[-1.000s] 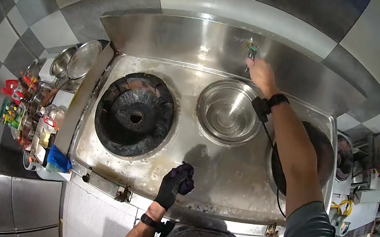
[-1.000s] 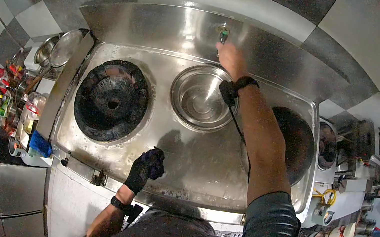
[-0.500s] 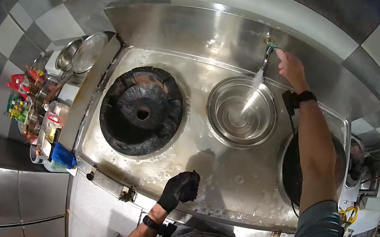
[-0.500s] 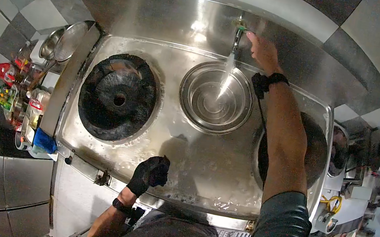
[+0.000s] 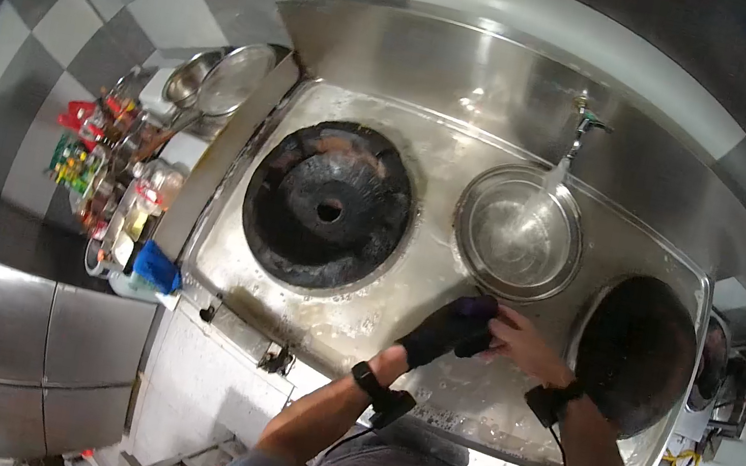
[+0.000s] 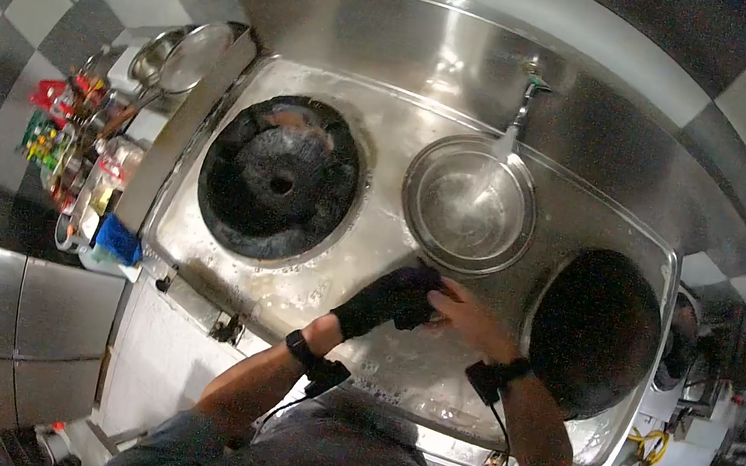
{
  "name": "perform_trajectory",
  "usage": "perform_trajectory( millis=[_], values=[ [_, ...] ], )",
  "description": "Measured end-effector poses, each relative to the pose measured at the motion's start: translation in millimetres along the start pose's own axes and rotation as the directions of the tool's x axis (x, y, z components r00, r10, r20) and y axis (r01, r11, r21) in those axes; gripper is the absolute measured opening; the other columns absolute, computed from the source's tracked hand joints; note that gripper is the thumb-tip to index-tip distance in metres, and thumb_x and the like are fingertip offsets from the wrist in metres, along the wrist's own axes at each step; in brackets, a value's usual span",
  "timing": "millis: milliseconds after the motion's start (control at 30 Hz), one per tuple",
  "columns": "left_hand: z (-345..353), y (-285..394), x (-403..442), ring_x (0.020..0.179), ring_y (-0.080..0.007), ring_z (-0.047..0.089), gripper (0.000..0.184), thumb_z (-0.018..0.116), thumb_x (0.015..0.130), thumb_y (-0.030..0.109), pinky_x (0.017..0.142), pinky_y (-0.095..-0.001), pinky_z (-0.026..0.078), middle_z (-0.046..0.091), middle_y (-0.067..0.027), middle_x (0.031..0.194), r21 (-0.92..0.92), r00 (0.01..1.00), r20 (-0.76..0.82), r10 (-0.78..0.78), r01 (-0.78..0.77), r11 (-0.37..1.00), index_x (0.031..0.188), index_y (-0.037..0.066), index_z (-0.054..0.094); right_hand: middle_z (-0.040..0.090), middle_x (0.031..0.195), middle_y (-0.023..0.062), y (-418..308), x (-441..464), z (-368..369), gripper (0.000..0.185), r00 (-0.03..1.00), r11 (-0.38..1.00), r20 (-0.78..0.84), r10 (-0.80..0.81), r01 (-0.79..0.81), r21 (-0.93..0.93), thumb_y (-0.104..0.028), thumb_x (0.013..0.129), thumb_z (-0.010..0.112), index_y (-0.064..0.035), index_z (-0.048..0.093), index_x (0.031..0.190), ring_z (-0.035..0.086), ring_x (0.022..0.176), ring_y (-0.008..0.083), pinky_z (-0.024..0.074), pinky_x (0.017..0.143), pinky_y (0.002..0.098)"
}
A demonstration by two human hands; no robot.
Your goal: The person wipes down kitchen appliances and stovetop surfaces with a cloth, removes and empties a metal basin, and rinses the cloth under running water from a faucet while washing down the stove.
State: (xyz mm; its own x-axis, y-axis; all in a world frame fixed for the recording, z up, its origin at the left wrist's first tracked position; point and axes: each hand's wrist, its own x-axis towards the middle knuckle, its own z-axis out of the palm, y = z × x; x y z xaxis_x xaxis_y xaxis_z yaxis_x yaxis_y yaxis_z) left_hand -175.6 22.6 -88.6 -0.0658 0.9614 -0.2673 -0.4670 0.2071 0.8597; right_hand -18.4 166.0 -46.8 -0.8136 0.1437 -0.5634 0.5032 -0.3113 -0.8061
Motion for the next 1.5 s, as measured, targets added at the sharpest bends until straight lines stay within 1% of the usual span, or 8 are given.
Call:
perform_trajectory(
  millis=[100,200,267,433,733,900,1367,1500],
  values=[
    [3.1,-62.1,6.3,0.057,-0.0099,0.056,0.027,0.063,0.100,0.037,0.050,-0.0269,0.044,0.058,0.0008,0.074,0.401,0.858,-0.058,0.510,-0.448,0.799,0.110,0.012,0.062,0.056,0.140,0.0136,116.4,1.8,-48.2,0.066,0.964,0.977,-0.257,-0.061,0.005,-0.212,-0.033,0.100,0.064,-0.0030,0.038,0.152,0.057,0.124,0.0276,0.0485,0.103,0.0426],
    [30.7,-24.8,-37.2,0.083,-0.0311,0.070,0.029,0.071,0.083,0.022,0.070,-0.0445,0.056,0.070,-0.0173,0.099,0.077,0.936,-0.029,-0.351,0.352,0.933,0.104,0.004,0.064,0.050,0.143,0.0216,190.7,-52.4,-33.4,0.070,0.883,0.651,-0.351,-0.313,-0.070,-0.756,-0.028,0.096,0.067,-0.0014,0.035,0.152,0.057,0.123,0.0358,0.0503,0.101,0.0463],
    [23.8,-80.2,-30.7,0.087,-0.0387,0.068,0.029,0.069,0.078,0.019,0.074,-0.0494,0.056,0.069,-0.0205,0.102,0.877,0.860,0.343,0.377,-0.438,0.200,0.102,0.002,0.064,0.042,0.151,0.0279,201.3,-87.7,-20.2,0.078,0.876,0.370,-0.274,-0.397,-0.121,-0.921,-0.025,0.093,0.069,0.0004,0.028,0.154,0.054,0.128,0.0434,0.0491,0.104,0.0507],
    [5.9,-139.9,-62.4,0.084,-0.0385,0.068,0.028,0.069,0.079,0.019,0.072,-0.0485,0.056,0.067,-0.0207,0.095,0.542,0.997,-0.062,-0.043,0.069,0.838,0.100,0.001,0.064,0.034,0.145,0.0399,189.2,-105.7,42.1,0.084,0.835,0.583,-0.508,0.209,-0.524,-0.621,-0.025,0.090,0.070,0.0043,0.021,0.152,0.045,0.130,0.0550,0.0461,0.104,0.0582],
    [-6.5,-72.2,-123.0,0.064,-0.0103,0.056,0.019,0.069,0.097,0.024,0.056,-0.0275,0.043,0.060,0.0005,0.078,-0.396,0.855,-0.516,0.047,-0.287,0.872,0.106,0.009,0.063,0.044,0.148,0.0237,183.1,60.7,114.2,0.062,0.947,0.634,0.265,-0.184,0.320,-0.704,-0.022,0.092,0.068,0.0016,0.043,0.143,0.057,0.120,0.0417,0.0469,0.104,0.0500],
    [-24.7,-24.4,-144.5,0.067,-0.0069,0.055,0.022,0.069,0.099,0.028,0.060,-0.0233,0.043,0.062,0.0014,0.084,-0.236,0.751,-0.653,0.096,-0.323,0.917,0.110,0.010,0.062,0.045,0.151,0.0138,98.0,62.9,125.0,0.061,0.980,0.967,-0.119,-0.156,0.177,0.184,-0.014,0.097,0.063,-0.0045,0.040,0.153,0.059,0.113,0.0204,0.0540,0.089,0.0378],
    [12.6,-18.8,-141.4,0.105,-0.0206,0.069,0.058,0.077,0.091,0.028,0.087,-0.0327,0.057,0.066,-0.0176,0.130,0.544,0.804,-0.500,0.321,0.003,0.839,0.140,0.003,0.057,0.058,0.134,0.0178,-26.8,24.2,17.3,0.063,0.816,0.928,-0.446,-0.367,0.356,-0.112,-0.022,0.091,0.072,0.0003,0.045,0.144,0.063,0.115,0.0286,0.0569,0.091,0.0387],
    [-32.7,-19.3,-182.1,0.102,-0.0326,0.070,0.058,0.078,0.087,0.038,0.087,-0.0410,0.056,0.069,-0.0203,0.122,0.629,0.624,-0.648,0.437,0.115,0.769,0.133,0.006,0.062,0.039,0.152,0.0269,-16.1,47.4,-26.3,0.074,0.547,0.379,-0.294,-0.784,0.046,-0.924,-0.026,0.093,0.068,-0.0022,0.034,0.154,0.046,0.137,0.0413,0.0386,0.115,0.0467]
  ],
)
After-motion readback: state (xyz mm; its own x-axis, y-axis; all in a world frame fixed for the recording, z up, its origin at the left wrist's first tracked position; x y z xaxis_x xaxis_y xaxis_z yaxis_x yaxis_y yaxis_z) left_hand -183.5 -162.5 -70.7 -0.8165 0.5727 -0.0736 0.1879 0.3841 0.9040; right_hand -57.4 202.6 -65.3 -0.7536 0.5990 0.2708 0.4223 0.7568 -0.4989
